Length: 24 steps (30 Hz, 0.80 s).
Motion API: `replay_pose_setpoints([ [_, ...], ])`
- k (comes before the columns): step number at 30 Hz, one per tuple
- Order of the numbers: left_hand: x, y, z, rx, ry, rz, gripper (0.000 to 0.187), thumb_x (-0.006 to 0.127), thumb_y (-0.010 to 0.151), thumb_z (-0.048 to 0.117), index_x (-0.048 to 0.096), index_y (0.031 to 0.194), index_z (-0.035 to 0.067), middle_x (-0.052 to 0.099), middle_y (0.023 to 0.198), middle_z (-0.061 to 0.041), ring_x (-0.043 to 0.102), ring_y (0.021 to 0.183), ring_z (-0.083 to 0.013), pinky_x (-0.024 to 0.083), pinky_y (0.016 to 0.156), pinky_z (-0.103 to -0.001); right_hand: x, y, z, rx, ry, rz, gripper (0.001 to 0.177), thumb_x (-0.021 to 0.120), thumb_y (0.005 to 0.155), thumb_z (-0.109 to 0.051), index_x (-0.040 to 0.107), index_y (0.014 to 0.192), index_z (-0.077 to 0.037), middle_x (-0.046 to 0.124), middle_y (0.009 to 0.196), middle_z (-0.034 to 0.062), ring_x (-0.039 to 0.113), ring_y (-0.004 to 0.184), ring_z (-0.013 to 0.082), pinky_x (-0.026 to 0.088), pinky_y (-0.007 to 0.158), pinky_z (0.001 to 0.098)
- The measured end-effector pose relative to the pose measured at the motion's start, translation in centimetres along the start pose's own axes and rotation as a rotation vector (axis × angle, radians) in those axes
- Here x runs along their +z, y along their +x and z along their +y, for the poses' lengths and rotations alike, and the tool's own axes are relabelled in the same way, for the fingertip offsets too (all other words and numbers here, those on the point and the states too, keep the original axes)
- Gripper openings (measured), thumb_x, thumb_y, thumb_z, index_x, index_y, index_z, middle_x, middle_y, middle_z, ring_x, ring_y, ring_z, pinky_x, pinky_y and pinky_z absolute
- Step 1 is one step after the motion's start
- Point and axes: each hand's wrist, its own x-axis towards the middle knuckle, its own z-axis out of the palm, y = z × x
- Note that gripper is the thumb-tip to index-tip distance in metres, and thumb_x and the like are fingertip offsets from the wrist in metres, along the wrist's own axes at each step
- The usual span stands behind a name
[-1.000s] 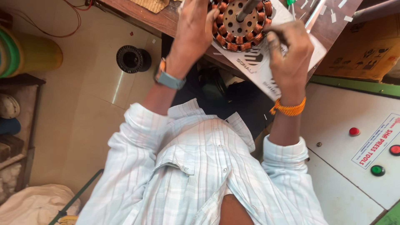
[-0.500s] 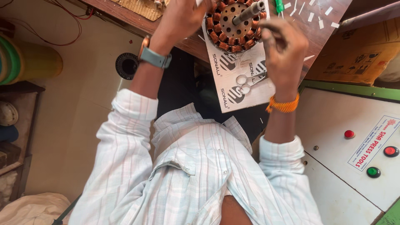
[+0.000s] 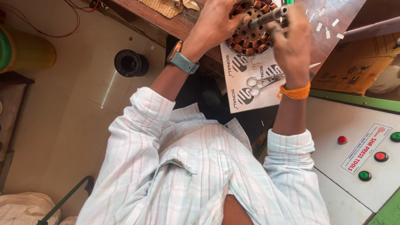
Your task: The person works on a motor stator, using scissors to trim small white pieces and a screwdriver to adjust components within the stator slots. The person repeatedly inserts and secures the white pieces into the stator while rotating and inspecting the assembly.
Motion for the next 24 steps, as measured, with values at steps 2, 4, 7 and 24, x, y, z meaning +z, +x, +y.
replay_pose_setpoints([
  [2,0.7,-0.1,-0.2,-0.066,-0.023,-0.013,0.025,0.078,0.098,0.026,0.071,0.114,0.009,0.073,0.102,-0.01,0.069,0.096,-0.027,0.053,0.087,-0.045,-1.0,-1.9,-0.4,0.058,0.271,0.034,0.026,0.067,0.12,-0.022,0.062,0.113,0.002,0.063,0.098,0.0088,0.058,0.086,0.0178,0.051,0.08,0.0331],
  [4,1.3,0.2,-0.4,-0.09,-0.059,-0.019,0.021,0.074,0.099,0.028,0.072,0.11,0.01,0.076,0.093,-0.004,0.072,0.087,-0.0202,0.055,0.084,-0.042,-1.8,-3.5,-1.0,0.081,0.668,0.055,0.028,0.067,0.109,-0.029,0.058,0.112,-0.003,0.069,0.102,0.0067,0.069,0.093,0.0161,0.061,0.086,0.0305],
  [7,1.4,0.0,-0.6,-0.401,-0.063,-0.181,0.024,0.066,0.105,0.034,0.071,0.109,0.012,0.068,0.078,-0.007,0.064,0.07,-0.0249,0.052,0.07,-0.043,-2.5,-5.2,-1.3,0.095,0.984,0.116,0.029,0.069,0.11,-0.028,0.056,0.118,-0.003,0.072,0.103,0.0107,0.075,0.098,0.019,0.066,0.087,0.0318],
  [24,-9.6,-8.3,9.1,-0.144,-0.72,-0.504,0.012,0.066,0.101,0.009,0.061,0.096,0.001,0.072,0.08,-0.007,0.072,0.072,-0.013,0.057,0.065,-0.026,-8.0,-12.2,1.3,-0.166,0.485,0.234,0.011,0.068,0.107,-0.011,0.061,0.102,-0.004,0.062,0.084,0.0068,0.072,0.079,0.015,0.06,0.07,0.028],
])
